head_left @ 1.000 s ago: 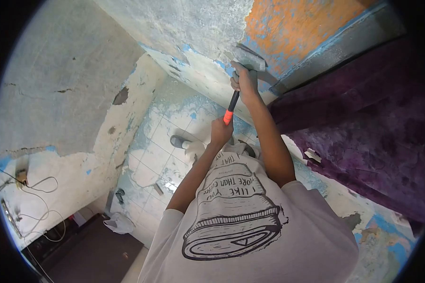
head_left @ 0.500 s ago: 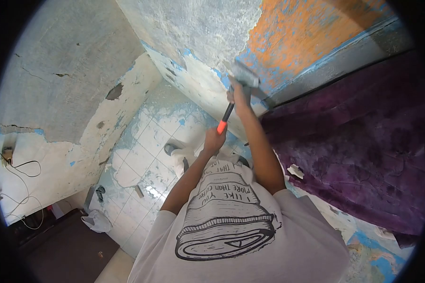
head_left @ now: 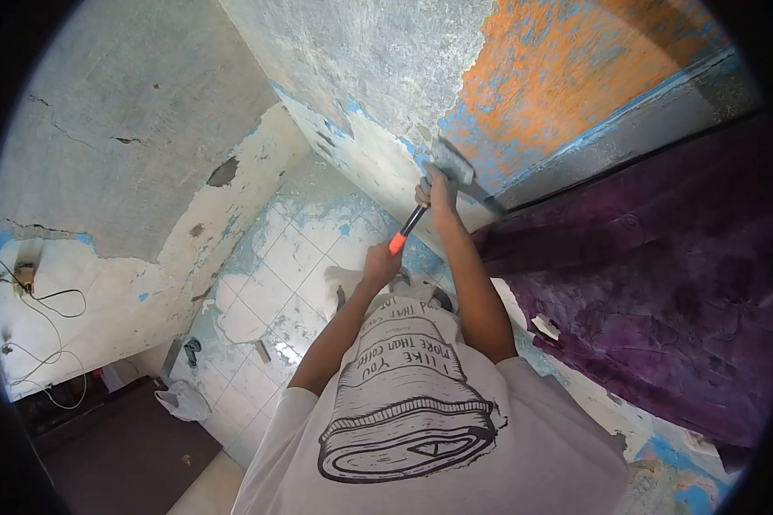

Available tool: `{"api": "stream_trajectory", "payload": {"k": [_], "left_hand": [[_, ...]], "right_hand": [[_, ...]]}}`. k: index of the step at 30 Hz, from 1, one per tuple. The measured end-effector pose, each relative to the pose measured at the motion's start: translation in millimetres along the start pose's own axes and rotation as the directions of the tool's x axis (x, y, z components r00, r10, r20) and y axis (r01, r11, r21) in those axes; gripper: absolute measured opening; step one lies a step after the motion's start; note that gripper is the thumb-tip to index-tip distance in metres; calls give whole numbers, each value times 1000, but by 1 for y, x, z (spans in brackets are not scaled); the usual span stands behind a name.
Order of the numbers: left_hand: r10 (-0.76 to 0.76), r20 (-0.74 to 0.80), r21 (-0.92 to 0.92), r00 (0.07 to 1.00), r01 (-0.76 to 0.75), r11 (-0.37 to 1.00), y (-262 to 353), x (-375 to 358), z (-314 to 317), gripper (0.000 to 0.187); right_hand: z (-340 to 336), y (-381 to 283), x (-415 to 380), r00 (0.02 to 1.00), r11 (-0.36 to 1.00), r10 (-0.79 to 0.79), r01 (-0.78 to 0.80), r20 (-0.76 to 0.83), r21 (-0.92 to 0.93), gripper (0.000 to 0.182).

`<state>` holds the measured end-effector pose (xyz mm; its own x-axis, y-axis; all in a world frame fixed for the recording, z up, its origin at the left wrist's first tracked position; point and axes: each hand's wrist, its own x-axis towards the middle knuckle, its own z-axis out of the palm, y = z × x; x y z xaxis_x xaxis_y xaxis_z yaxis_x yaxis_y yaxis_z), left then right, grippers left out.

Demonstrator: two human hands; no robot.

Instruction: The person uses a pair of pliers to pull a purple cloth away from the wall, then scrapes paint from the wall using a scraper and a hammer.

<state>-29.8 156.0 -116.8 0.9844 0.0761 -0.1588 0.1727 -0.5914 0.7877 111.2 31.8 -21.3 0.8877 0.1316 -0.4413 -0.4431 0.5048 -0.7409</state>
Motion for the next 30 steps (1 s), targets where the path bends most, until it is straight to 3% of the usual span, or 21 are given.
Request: {"api": "stream_trajectory", "payload": {"k": [4,6,8,10,12,15,20,22,24,26,28,30], "left_hand": [[-30,-28,89,999,32,995,-24,-9,11,21],[35,-96,109,995,-24,994,-9,-6,7,19],[32,-92,68,995,-26,997,6,-1,2,19],[70,-111,-63,991,-78,995,27,11,-5,20],[66,-81,-80,995,-73,994,27,10,1,22],[-94,-2,79,996,94,992,-19,0,33,26],[-166,26,34,986,165,986,-16,-20,36,24],[-104,-81,18,991,105,994,-2,-17,34,34],[-127,-117,-50,985,122,991,12,-11,31,32],[-58,-151,-86,987,46,995,18,-5,24,31],[-83,-115,-67,990,76,995,0,-1,27,27],[-194,35,49,980,192,980,-34,-2,46,30]], "right_hand": [[-10,14,-4,983,996,83,-77,-161,45,32],[-2,-3,-7,991,997,64,-59,-115,46,34],[7,-29,-20,997,997,-65,64,30,47,35],[14,-39,-18,995,995,-90,89,38,36,36],[11,-34,-22,993,994,-107,106,40,33,37],[-10,-1,-8,999,999,27,-28,-18,-40,40],[-39,20,-3,980,983,181,-183,84,10,42],[-30,7,-9,985,995,99,-101,141,3,40],[-15,-11,-17,990,997,77,-77,119,-9,37],[-5,-20,-17,996,1000,-2,5,93,-23,36],[-12,-6,-7,997,1000,12,-11,75,-18,34],[-31,20,5,997,997,72,-73,-10,-20,29]]}}
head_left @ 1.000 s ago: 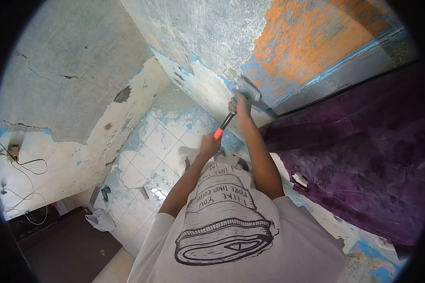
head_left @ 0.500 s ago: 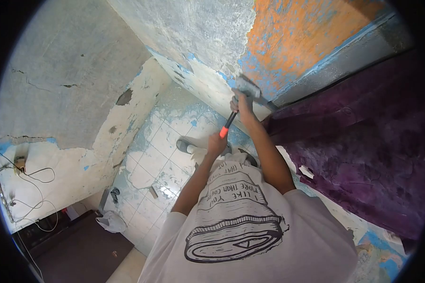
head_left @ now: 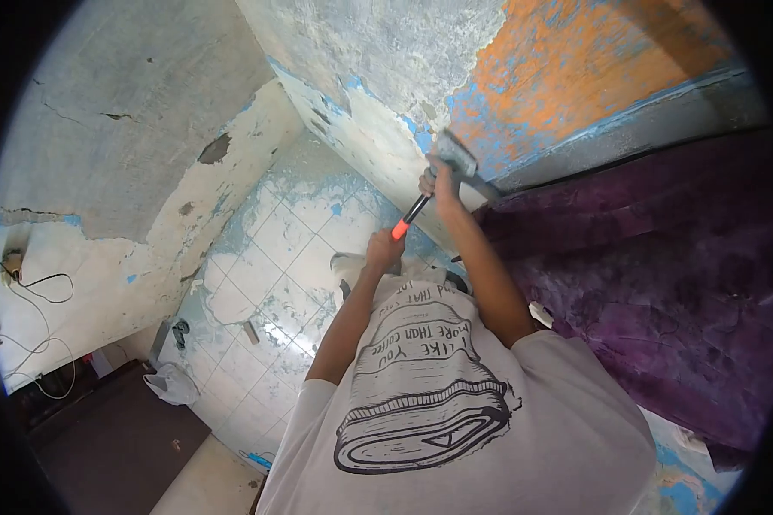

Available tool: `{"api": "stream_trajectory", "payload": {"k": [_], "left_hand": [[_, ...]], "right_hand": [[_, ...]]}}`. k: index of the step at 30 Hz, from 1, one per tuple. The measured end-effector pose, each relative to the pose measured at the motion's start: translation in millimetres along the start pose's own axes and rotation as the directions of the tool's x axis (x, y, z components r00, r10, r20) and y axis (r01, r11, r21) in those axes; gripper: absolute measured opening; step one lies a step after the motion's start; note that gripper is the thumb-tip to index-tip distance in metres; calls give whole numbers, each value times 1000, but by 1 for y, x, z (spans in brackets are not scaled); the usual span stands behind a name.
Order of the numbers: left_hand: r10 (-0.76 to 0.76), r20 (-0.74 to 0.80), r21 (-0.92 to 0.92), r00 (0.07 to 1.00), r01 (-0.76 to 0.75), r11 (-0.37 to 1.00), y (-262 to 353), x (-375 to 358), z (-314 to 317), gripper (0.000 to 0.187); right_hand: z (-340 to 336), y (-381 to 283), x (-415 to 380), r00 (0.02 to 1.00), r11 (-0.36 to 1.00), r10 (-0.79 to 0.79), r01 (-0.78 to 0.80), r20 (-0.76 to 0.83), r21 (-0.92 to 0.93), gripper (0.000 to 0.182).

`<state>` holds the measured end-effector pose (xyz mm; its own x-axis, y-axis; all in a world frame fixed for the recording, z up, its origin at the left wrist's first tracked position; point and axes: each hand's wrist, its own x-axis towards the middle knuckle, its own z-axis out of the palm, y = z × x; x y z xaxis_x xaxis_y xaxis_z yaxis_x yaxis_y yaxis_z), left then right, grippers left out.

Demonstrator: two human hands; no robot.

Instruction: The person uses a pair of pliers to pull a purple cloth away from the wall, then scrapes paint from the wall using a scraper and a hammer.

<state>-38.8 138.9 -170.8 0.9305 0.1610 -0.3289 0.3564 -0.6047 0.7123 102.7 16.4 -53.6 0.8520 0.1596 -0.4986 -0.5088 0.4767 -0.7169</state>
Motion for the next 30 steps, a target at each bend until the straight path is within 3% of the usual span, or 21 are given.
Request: {"api": "stream_trajectory", "payload": {"k": [6,8,11,14,17,21,24,26,28,30], "left_hand": [[-68,-95,197,993,85,977,6,-2,-35,22],[-11,-171,157,985,39,987,27,-2,-49,17],[122,-271,79,955,-104,991,42,6,-55,18],[97,-248,43,964,-89,995,41,3,-53,20],[11,-127,115,992,4,993,21,-3,-46,22],[-31,-149,163,988,56,985,9,-11,-52,23],[4,-166,143,986,20,989,27,-5,-58,25],[119,-202,5,972,-120,993,44,1,-51,28],[144,-215,-70,966,-162,984,56,1,-49,33],[130,-95,-93,987,-139,986,56,3,-45,39]], "right_hand": [[1,7,0,997,996,35,-40,65,74,16],[22,-15,-9,994,993,-34,22,106,113,40],[38,-33,-10,986,993,-85,72,146,91,37],[33,-28,-6,977,986,-132,113,167,119,41],[15,-2,3,994,998,2,-9,108,60,37],[5,17,9,992,988,38,-55,121,145,36],[22,-7,0,997,991,14,-24,70,135,37],[34,-31,-12,980,989,-140,131,141,75,39],[38,-43,-18,966,980,-193,183,173,74,40],[39,-47,-24,969,980,-197,199,152,0,30]]}}
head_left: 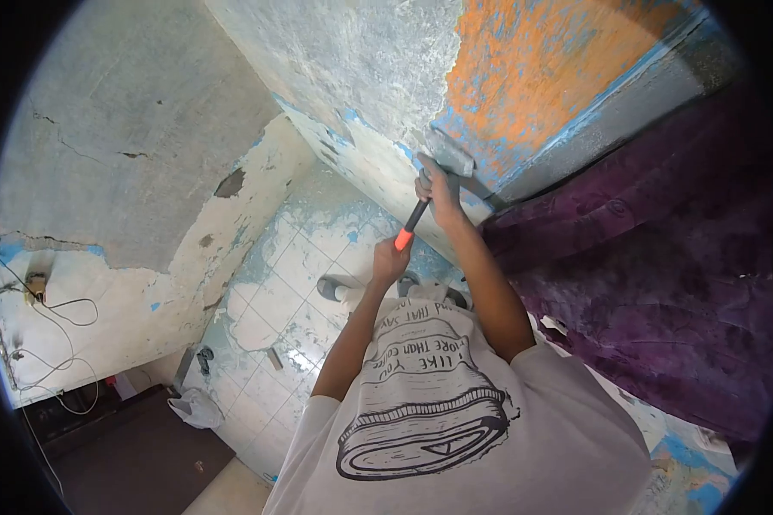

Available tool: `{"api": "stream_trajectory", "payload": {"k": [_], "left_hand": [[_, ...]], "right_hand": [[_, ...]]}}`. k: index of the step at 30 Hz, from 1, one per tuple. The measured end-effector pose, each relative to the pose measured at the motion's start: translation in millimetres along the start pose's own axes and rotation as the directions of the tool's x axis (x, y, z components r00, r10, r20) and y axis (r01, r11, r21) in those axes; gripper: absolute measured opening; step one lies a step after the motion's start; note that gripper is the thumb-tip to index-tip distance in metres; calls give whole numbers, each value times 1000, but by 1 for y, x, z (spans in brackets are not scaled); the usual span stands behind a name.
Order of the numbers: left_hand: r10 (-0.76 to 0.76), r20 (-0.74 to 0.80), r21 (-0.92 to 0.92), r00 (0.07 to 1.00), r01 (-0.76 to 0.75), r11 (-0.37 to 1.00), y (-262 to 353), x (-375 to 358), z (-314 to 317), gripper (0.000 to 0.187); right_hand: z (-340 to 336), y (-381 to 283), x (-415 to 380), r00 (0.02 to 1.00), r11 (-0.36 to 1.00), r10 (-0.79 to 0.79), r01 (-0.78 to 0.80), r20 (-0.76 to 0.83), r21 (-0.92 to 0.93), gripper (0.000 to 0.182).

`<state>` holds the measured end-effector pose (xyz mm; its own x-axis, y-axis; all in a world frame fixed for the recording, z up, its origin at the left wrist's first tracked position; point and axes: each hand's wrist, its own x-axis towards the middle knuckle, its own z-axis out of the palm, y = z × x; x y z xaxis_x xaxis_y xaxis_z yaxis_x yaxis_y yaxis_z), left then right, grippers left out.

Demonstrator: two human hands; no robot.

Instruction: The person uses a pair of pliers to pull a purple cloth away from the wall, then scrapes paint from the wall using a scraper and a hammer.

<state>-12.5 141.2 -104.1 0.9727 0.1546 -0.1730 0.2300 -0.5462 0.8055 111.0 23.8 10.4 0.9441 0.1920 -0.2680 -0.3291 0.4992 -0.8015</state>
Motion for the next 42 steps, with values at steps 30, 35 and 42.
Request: {"api": "stream_trajectory", "payload": {"k": [30,35,42], "left_hand": [[-14,105,-97,994,24,995,30,1,-17,58],[-96,183,44,978,89,995,-11,-13,-4,53],[-54,105,-6,993,55,998,4,7,-6,60]], "right_hand": [[-16,-17,-6,952,991,34,-73,305,115,47],[-45,29,-6,973,965,207,-220,100,145,42],[-18,-4,-7,974,992,17,-45,225,120,37]]}}
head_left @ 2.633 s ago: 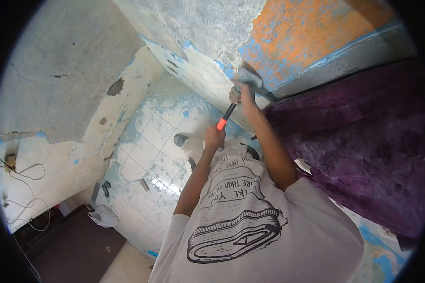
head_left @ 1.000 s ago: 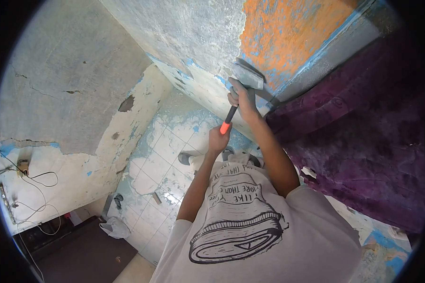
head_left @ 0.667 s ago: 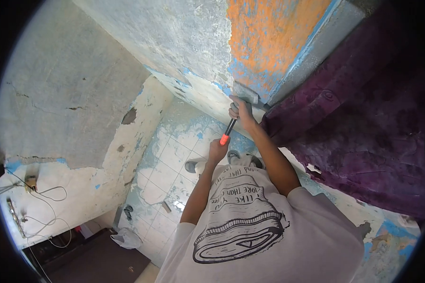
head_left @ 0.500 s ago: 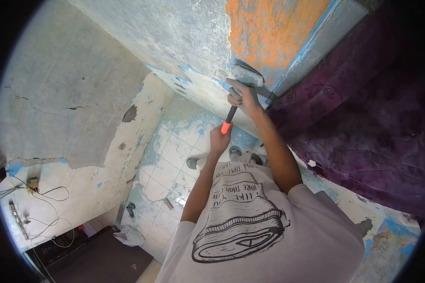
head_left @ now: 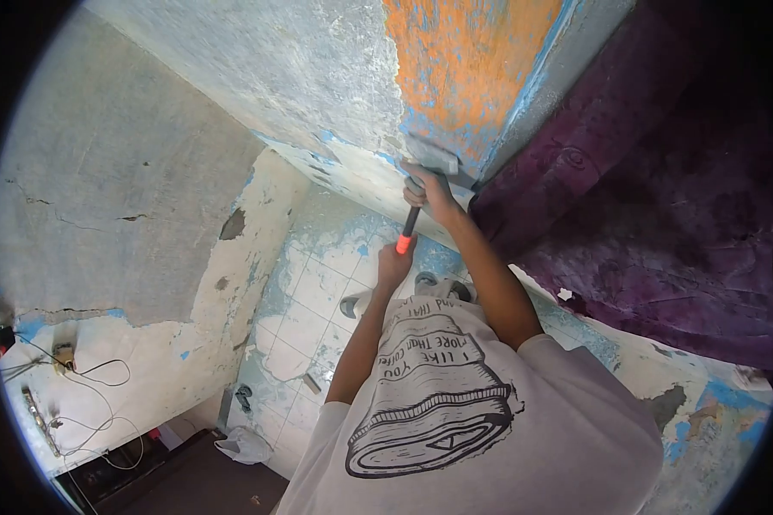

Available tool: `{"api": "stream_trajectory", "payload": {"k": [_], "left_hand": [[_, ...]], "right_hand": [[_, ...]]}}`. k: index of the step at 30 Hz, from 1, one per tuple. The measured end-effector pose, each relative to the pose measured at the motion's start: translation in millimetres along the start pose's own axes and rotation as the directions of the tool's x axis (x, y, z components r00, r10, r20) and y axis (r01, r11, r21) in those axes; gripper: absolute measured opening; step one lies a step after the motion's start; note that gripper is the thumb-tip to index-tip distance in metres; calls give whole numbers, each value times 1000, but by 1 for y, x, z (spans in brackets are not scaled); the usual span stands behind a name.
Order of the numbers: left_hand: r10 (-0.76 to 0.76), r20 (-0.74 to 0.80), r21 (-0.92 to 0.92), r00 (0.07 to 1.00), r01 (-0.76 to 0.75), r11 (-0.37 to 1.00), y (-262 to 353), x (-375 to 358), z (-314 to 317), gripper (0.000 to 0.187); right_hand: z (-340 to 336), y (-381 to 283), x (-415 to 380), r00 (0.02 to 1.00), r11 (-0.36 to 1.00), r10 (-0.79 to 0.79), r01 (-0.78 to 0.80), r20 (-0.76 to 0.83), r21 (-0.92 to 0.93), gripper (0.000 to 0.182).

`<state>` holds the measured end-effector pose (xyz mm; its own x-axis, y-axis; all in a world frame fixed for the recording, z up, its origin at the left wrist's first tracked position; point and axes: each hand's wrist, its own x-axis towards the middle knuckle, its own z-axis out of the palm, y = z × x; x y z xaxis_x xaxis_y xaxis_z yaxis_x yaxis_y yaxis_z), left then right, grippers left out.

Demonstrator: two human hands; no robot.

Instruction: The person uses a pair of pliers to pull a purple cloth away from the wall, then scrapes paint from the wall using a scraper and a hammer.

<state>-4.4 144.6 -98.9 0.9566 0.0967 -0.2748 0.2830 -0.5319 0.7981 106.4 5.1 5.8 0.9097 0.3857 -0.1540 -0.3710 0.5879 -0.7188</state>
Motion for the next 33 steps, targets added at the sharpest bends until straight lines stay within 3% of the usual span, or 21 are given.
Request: {"api": "stream_trajectory", "payload": {"k": [3,6,8,10,11,14,16,18,19,20,22,25,28,30,33], "left_hand": [[-37,70,84,997,31,996,-41,-17,10,58],[34,-22,70,999,-32,997,-33,-17,20,57],[3,-24,-5,1000,-3,1000,7,-9,8,57],[-6,32,-99,999,9,995,29,4,2,57],[36,14,-98,999,-34,995,33,5,1,57],[-23,-12,-32,1000,22,999,-2,0,24,56],[-27,74,91,997,21,996,-41,-11,36,50],[-3,26,112,1000,0,994,-47,-17,33,47],[-10,32,124,999,6,992,-34,-17,24,47],[-4,-17,88,1000,6,996,-16,-10,20,46],[59,-90,27,994,-57,998,11,1,15,43],[66,-115,-33,991,-70,997,21,4,7,40],[-30,-101,88,994,39,995,-21,2,21,38],[-140,-96,272,985,161,949,-55,-11,30,37],[-170,-52,240,984,177,954,-17,-13,4,30]], "right_hand": [[-40,44,-7,969,976,195,-176,-150,128,32],[-27,26,-4,965,980,192,-181,-176,80,33],[14,-12,-7,971,990,140,-143,-196,0,35],[31,-36,-5,998,996,8,-13,-59,-86,38],[29,-37,-3,998,995,27,-32,-54,-91,37],[-5,2,-1,984,997,55,-63,-172,-41,33],[-29,28,-6,976,996,62,-73,-208,-44,34],[-44,45,-8,931,979,188,-152,-312,136,35],[-40,35,-6,968,986,141,-118,-207,120,35],[-35,25,-3,966,984,149,-124,-211,127,35],[8,-18,-8,992,998,44,-49,-115,-44,39],[13,-21,-1,995,997,-21,14,-97,-74,40],[-27,21,1,985,991,131,-127,-108,48,42],[-42,39,-2,967,977,208,-197,-145,86,44],[-38,36,-2,981,971,183,-170,-67,169,45]]}}
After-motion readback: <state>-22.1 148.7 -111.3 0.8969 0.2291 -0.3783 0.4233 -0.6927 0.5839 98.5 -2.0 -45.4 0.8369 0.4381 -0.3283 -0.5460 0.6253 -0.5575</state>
